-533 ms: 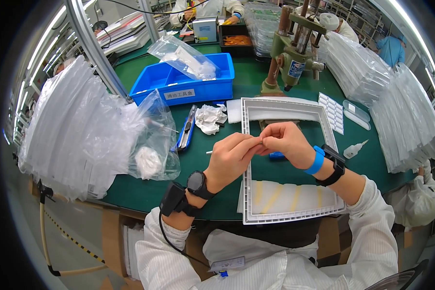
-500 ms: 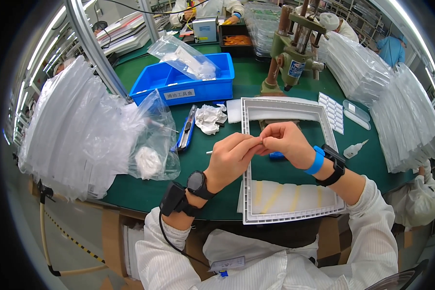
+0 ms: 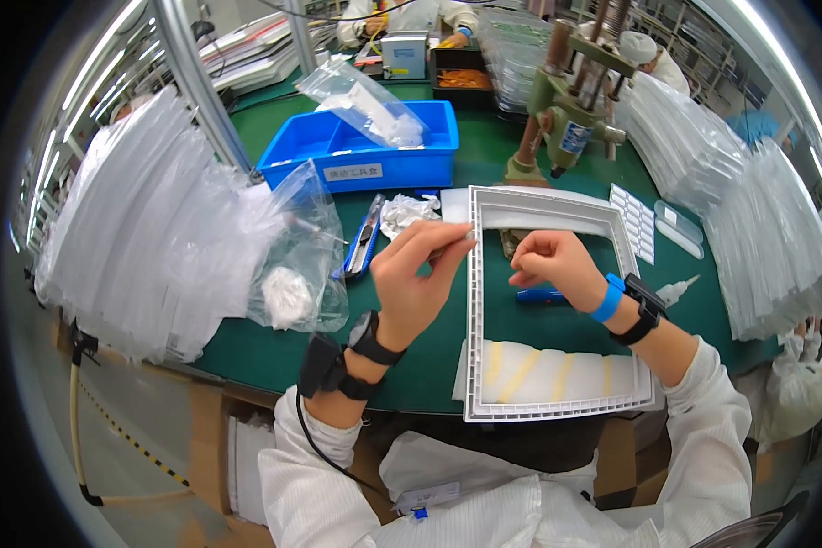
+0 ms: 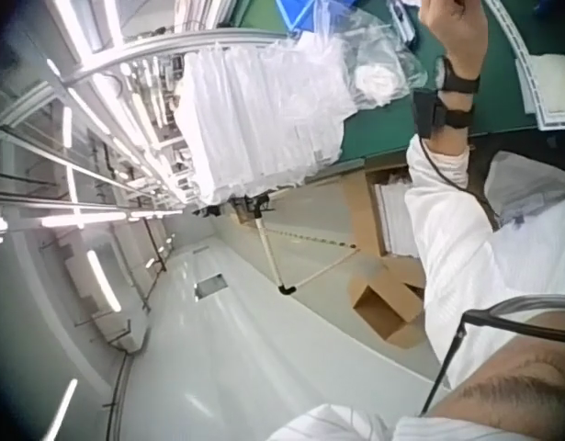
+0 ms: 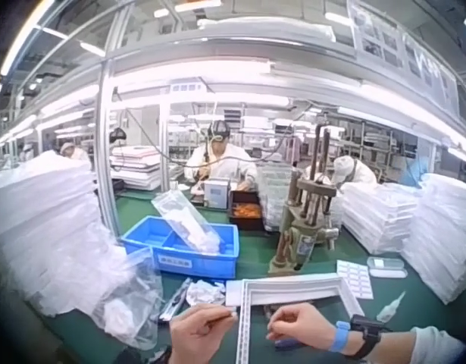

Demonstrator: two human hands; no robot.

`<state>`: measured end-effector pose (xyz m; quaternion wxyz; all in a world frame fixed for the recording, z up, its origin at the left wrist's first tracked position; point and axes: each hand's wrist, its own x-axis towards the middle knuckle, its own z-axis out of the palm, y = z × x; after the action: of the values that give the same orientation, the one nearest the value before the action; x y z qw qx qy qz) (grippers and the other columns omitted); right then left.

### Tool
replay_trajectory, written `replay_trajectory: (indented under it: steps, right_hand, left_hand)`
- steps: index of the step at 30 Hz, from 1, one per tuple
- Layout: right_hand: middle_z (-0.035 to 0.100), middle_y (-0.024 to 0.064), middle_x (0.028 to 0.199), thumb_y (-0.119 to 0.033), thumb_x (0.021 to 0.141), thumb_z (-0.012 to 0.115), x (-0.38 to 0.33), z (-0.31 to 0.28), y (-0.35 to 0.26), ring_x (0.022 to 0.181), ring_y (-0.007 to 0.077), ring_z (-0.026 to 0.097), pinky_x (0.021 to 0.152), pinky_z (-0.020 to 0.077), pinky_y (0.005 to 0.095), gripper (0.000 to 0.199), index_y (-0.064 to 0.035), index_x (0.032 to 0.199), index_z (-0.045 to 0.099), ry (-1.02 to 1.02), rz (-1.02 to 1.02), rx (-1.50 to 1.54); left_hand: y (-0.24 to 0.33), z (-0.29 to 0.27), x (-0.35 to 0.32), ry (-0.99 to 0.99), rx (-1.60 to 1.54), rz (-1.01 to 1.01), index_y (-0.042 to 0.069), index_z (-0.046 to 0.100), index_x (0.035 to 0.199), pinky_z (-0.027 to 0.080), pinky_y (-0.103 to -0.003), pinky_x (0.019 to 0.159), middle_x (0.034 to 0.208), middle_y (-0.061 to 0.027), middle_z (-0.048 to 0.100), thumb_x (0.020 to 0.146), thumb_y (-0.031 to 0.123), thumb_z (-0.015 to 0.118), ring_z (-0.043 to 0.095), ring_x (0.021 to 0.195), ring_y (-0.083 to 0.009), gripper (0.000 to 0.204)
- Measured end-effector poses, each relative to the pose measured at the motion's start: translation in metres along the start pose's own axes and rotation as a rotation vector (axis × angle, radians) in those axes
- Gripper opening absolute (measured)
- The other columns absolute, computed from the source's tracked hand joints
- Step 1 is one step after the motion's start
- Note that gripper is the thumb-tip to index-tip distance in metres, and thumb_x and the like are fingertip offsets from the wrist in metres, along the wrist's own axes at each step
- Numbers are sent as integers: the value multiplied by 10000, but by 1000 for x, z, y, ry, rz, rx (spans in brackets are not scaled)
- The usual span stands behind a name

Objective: Assembling plastic frames by applying components and packing the finished products into bags and boxes.

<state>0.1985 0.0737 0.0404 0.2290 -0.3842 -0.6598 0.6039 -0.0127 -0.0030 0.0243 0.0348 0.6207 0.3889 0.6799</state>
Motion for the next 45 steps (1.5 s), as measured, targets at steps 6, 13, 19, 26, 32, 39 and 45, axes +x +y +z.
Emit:
replay_trajectory:
  steps: [6, 13, 19, 26, 32, 39, 45]
  right_hand:
    - [670, 58, 991, -39, 837, 728, 10, 16, -23, 790, 215, 656, 626, 526, 292, 142, -80, 970, 700, -300, -654, -747]
    - [655, 55, 963, -76, 831, 739, 35, 9, -20, 818, 273, 654, 698, 541, 349, 120, -77, 934, 678, -410, -825, -866]
    - [658, 29, 966, -92, 839, 722, 33, 14, -19, 833, 246, 656, 688, 542, 340, 100, -94, 928, 678, -399, -941, -1001]
    - [673, 40, 1015, -41, 808, 705, 23, 10, -6, 850, 222, 674, 694, 555, 331, 228, -119, 1021, 713, -324, -1094, -1097]
    - [689, 41, 983, -60, 833, 693, 1, 15, -2, 871, 182, 694, 678, 552, 291, 231, -134, 1047, 738, -93, -1149, -1168]
    - [720, 60, 974, -237, 947, 655, -12, 7, -20, 928, 138, 704, 655, 568, 257, 283, 3, 1089, 707, 8, -75, -109]
    - [722, 61, 954, -213, 943, 661, -15, 13, -20, 924, 138, 710, 666, 568, 246, 241, -4, 1054, 708, -32, -77, -36]
  left_hand:
    - [-35, 3, -12, -115, -1, -236, 10, 729, 925, 501, -256, 582, 797, -98, 693, 825, 38, 756, 638, 640, -156, 108]
    - [-44, 12, -20, -188, -34, -288, 1, 730, 946, 519, -266, 603, 822, -111, 707, 831, 37, 734, 674, 683, -169, 120]
    - [-49, 10, -21, -196, -48, -349, 3, 733, 932, 525, -271, 608, 815, -111, 717, 835, 58, 736, 680, 678, -172, 111]
    - [-47, 9, -19, -206, -34, -345, -1, 732, 930, 524, -268, 611, 816, -111, 718, 832, 66, 743, 678, 676, -172, 119]
    - [-43, 10, -17, -205, -32, -303, 11, 729, 936, 510, -269, 592, 827, -104, 711, 826, 54, 747, 668, 676, -168, 120]
    - [-17, 15, -18, -290, 29, -27, 55, 739, 951, 500, -250, 561, 852, -64, 714, 785, 8, 779, 666, 694, -161, 177]
    - [-18, 15, -19, -279, 61, 131, 44, 716, 926, 524, -283, 588, 859, -77, 702, 763, -16, 773, 682, 725, -212, 183]
